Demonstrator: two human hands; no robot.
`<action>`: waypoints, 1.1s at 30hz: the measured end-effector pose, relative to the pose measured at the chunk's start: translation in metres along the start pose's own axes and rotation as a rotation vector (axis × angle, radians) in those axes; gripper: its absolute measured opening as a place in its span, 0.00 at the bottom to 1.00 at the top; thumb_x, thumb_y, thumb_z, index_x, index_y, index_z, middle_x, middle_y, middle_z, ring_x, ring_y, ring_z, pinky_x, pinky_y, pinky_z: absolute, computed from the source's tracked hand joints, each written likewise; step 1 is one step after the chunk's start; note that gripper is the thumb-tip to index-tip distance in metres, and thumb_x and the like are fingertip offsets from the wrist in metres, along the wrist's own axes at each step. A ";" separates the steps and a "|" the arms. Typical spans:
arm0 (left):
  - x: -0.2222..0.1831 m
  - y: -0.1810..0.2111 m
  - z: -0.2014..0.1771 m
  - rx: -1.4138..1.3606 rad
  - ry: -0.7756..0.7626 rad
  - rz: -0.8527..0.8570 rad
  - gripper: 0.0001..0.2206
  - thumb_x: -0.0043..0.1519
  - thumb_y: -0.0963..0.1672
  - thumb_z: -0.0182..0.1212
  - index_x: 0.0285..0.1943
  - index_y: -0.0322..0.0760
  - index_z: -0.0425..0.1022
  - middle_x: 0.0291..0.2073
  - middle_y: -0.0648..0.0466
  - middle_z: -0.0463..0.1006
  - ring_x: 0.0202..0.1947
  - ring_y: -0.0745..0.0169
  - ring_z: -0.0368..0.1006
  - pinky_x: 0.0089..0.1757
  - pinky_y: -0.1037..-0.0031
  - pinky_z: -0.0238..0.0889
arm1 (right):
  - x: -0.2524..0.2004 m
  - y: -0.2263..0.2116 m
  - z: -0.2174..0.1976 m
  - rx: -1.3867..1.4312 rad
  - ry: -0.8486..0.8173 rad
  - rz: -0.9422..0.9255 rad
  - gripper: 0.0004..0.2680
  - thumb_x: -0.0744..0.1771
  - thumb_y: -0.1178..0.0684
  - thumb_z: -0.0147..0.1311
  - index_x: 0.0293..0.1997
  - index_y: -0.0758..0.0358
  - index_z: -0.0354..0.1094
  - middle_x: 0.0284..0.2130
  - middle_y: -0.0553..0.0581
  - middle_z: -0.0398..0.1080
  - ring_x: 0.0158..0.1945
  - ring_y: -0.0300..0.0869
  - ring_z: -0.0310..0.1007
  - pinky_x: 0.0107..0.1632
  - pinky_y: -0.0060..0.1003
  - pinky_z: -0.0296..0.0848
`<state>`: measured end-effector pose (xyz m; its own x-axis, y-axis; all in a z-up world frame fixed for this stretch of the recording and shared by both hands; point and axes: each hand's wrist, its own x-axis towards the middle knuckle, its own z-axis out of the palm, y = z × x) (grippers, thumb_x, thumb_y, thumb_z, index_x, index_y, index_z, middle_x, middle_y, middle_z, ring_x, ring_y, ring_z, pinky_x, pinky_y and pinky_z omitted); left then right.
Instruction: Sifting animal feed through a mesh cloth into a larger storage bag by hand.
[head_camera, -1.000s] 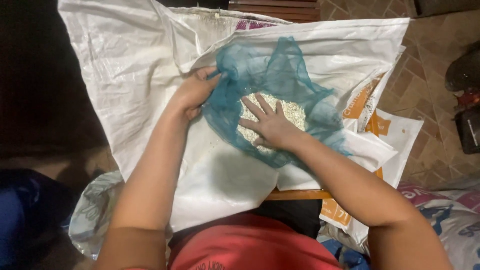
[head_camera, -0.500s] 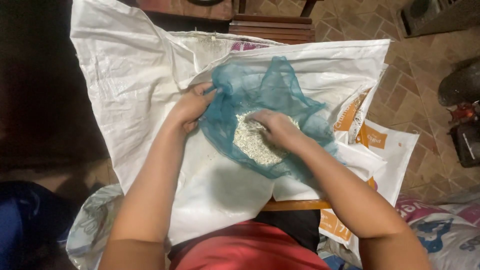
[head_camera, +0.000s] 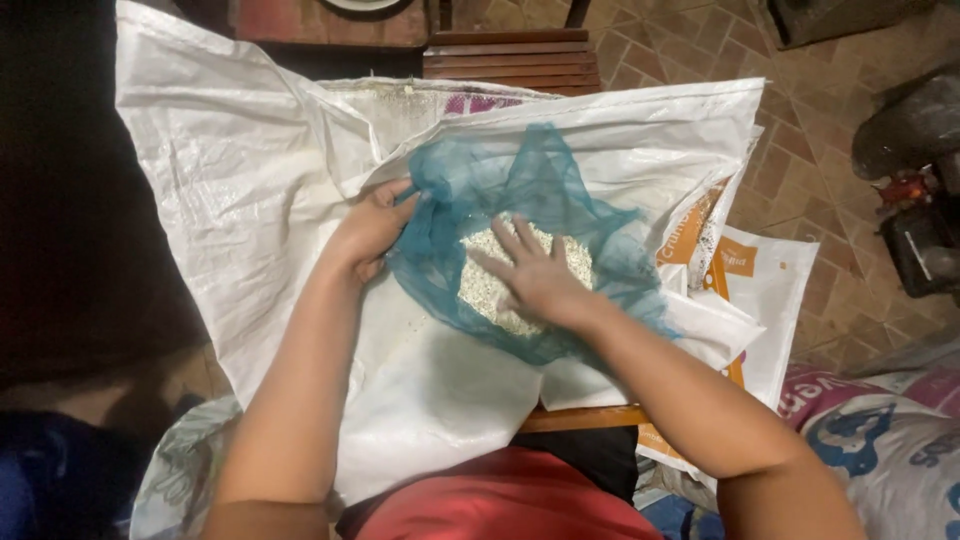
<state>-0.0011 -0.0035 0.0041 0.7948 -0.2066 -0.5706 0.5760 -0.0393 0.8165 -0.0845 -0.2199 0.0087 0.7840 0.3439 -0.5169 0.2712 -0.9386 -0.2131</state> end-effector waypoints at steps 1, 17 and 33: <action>0.001 -0.002 -0.002 0.009 0.004 -0.006 0.18 0.66 0.47 0.63 0.64 0.40 0.74 0.42 0.41 0.83 0.40 0.50 0.83 0.41 0.54 0.78 | -0.003 -0.007 0.000 -0.021 -0.084 0.011 0.31 0.67 0.43 0.56 0.77 0.30 0.37 0.77 0.59 0.31 0.78 0.56 0.26 0.68 0.72 0.46; -0.007 0.005 0.006 0.077 0.030 0.000 0.19 0.66 0.46 0.61 0.65 0.36 0.73 0.40 0.40 0.82 0.38 0.52 0.82 0.38 0.59 0.79 | 0.034 0.045 0.070 0.174 0.395 -0.124 0.12 0.68 0.54 0.50 0.56 0.64 0.68 0.45 0.66 0.75 0.49 0.59 0.76 0.51 0.52 0.75; -0.018 0.011 0.009 0.034 0.033 0.082 0.13 0.65 0.42 0.62 0.57 0.33 0.79 0.28 0.47 0.78 0.24 0.62 0.78 0.30 0.72 0.78 | 0.017 0.021 0.044 -0.051 0.060 -0.130 0.25 0.68 0.52 0.55 0.74 0.38 0.48 0.72 0.63 0.45 0.75 0.61 0.43 0.64 0.66 0.59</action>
<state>-0.0104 -0.0086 0.0245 0.8452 -0.1784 -0.5038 0.5022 -0.0572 0.8628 -0.0901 -0.2322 -0.0410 0.7719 0.4618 -0.4369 0.3996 -0.8870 -0.2315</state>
